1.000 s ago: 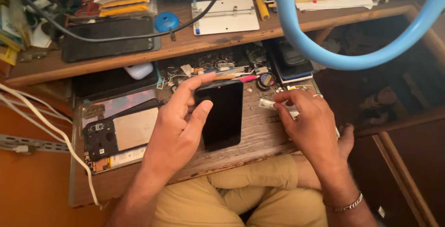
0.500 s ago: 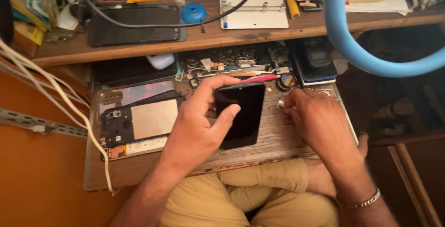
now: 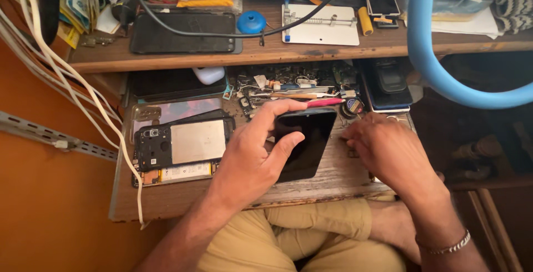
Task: The person uses a heat gun to apply heat to the edges of a smartphone screen, then sets the tool down and uses a metal spudger to pry and separate the screen from the phone's frame.
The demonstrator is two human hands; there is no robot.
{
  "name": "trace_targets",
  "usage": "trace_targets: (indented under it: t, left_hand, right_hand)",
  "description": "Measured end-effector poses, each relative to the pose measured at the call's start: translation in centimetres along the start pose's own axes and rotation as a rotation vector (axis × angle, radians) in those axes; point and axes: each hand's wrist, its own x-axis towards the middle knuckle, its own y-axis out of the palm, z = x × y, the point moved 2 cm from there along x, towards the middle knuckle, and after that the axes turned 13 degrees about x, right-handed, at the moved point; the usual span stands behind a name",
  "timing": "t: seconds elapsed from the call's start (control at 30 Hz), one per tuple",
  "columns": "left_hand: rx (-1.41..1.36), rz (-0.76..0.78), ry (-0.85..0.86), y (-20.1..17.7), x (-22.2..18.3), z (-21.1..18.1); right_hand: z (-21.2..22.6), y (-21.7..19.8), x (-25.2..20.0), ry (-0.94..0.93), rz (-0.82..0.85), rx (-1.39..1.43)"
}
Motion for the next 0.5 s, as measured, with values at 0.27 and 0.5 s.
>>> trace_targets:
  t: [0.27, 0.5]
  left_hand:
    - [-0.332, -0.022, -0.083, -0.1, -1.0, 0.8]
    - [-1.236, -0.164, -0.266, 0.0, -1.5, 5.0]
  right_hand:
    - [1.8, -0.5, -0.9, -0.157, -0.162, 0.000]
    - [3.5, -1.7, -1.7, -0.208, -0.357, 0.207]
